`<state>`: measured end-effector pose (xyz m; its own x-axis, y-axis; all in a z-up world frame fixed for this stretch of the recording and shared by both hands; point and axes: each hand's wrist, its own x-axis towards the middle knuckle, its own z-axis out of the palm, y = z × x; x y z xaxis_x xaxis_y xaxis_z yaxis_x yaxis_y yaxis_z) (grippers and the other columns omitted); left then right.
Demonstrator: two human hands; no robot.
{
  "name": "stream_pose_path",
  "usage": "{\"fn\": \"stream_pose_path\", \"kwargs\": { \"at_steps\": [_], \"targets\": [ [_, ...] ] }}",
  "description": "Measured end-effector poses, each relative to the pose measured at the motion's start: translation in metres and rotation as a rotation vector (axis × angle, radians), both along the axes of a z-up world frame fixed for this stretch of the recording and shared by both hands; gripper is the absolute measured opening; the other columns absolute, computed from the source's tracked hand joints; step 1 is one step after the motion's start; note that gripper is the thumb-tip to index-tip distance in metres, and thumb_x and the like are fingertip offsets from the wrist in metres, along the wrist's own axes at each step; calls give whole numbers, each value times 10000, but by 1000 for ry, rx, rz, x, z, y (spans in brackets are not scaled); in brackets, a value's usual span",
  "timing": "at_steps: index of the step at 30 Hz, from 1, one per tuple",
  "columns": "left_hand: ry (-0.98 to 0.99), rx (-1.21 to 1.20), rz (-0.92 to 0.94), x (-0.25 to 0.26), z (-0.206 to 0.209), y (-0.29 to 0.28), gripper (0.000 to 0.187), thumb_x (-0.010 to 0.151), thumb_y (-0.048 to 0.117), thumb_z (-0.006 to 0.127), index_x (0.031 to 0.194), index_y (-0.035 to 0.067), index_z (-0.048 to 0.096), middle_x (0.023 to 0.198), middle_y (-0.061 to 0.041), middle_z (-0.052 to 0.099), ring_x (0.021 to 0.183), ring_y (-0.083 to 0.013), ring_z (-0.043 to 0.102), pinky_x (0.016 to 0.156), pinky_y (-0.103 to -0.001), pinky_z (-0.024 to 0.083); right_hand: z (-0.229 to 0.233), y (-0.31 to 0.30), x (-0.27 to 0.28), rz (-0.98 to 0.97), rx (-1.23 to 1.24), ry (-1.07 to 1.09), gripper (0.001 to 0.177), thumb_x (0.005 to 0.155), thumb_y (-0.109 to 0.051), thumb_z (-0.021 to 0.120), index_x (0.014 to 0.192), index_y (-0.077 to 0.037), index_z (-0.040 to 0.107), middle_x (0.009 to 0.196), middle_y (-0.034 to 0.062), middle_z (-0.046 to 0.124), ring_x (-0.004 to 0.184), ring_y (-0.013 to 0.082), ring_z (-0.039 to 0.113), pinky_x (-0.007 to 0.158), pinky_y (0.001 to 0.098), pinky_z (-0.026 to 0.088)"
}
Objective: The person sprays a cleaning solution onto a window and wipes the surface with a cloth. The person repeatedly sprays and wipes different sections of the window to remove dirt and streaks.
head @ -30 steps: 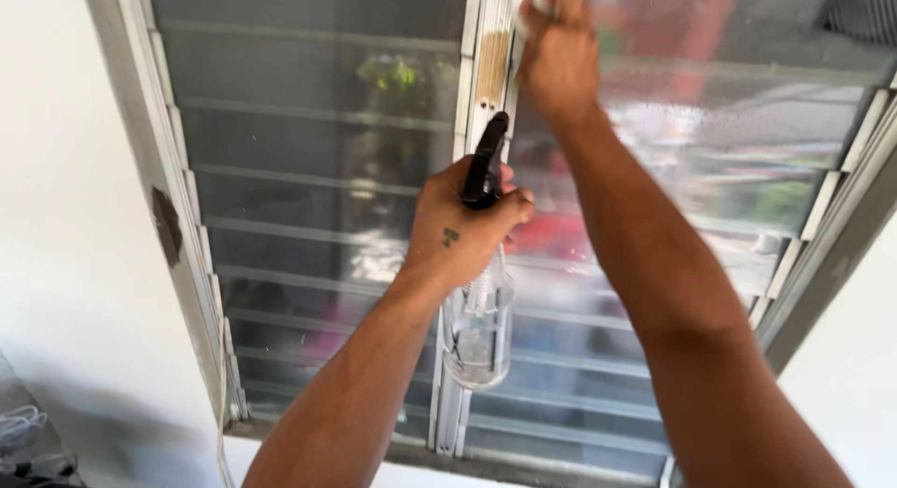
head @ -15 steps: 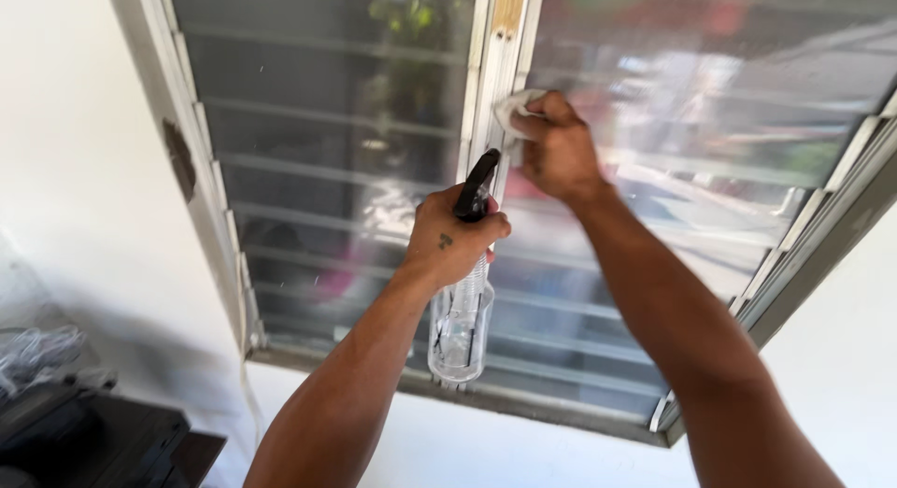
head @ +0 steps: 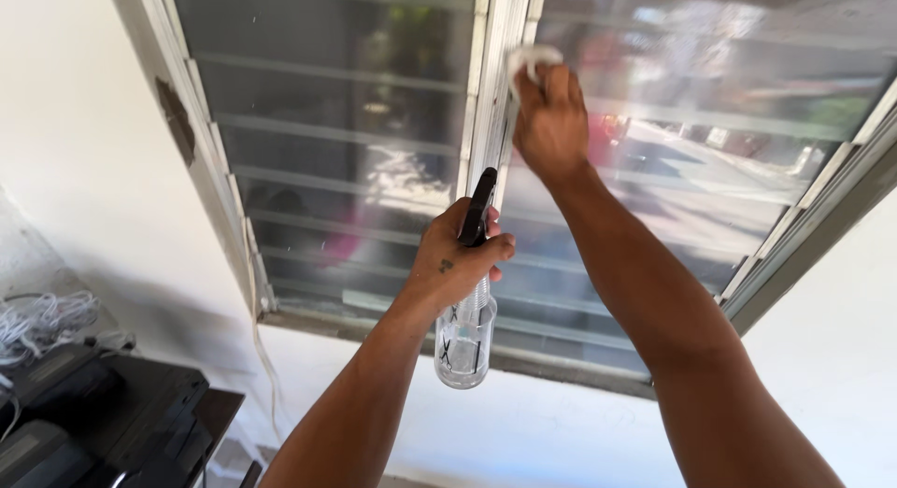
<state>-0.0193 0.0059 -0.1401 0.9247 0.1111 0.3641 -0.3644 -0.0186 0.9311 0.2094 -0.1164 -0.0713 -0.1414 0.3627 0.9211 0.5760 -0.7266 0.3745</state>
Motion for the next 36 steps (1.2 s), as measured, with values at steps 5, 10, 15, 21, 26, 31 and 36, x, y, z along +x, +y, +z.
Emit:
{"fn": "stream_pose_path", "kwargs": {
  "at_steps": [5, 10, 15, 21, 26, 31, 36],
  "targets": [
    [67, 22, 8, -6, -13, 5, 391, 720, 177, 765, 1061, 37, 637, 870, -15, 635, 736, -118, 688, 567, -298, 624, -27, -28, -32, 123, -195, 342, 281, 759, 11, 694, 1020, -51, 779, 999, 128, 656, 902, 316, 694, 731, 407, 606],
    [65, -13, -39, -1, -27, 0, 410, 722, 170, 767, 1078, 22, 630, 834, -15, 623, 716, -128, 681, 542, -298, 593, -50, -11, -27, 135, -7, 172, 313, 918, 63, 662, 1211, -24, 733, 1207, 170, 599, 1009, 282, 687, 810, 346, 633],
    [78, 12, -14, 0, -41, -3, 391, 711, 166, 764, 1042, 4, 633, 816, 10, 618, 671, -127, 656, 516, -296, 576, -109, -15, -50, 87, -88, 303, 355, 735, 13, 680, 1076, -62, 743, 1065, 154, 559, 909, 335, 671, 739, 412, 618],
    [108, 21, -10, -1, -53, -2, 403, 707, 162, 769, 1057, 13, 637, 785, -6, 597, 670, -126, 669, 514, -291, 575, -127, -10, -38, 88, 39, 379, 366, 839, 10, 705, 1195, -73, 695, 1120, 150, 549, 903, 333, 675, 748, 423, 611],
    [102, 14, -17, 2, -56, -3, 423, 700, 157, 769, 1070, 5, 630, 846, -16, 616, 701, -127, 676, 523, -292, 587, -167, -9, -44, 66, -24, 585, 428, 734, -17, 707, 1157, -87, 694, 1048, 164, 566, 804, 354, 676, 677, 474, 598],
    [124, 21, -11, -5, -61, -1, 435, 698, 159, 768, 1082, 3, 636, 862, -36, 627, 710, -128, 694, 525, -298, 590, -141, -6, -37, 96, 148, 521, 382, 892, 12, 680, 1266, -67, 681, 1060, 166, 566, 790, 359, 683, 688, 448, 604],
    [150, 40, 15, -2, -67, 2, 421, 715, 168, 774, 1070, -18, 645, 842, -51, 631, 699, -142, 673, 531, -295, 595, -170, 2, -47, 110, 85, 452, 436, 817, 33, 655, 1248, -37, 670, 1071, 191, 552, 800, 362, 697, 693, 425, 616]
  ]
}}
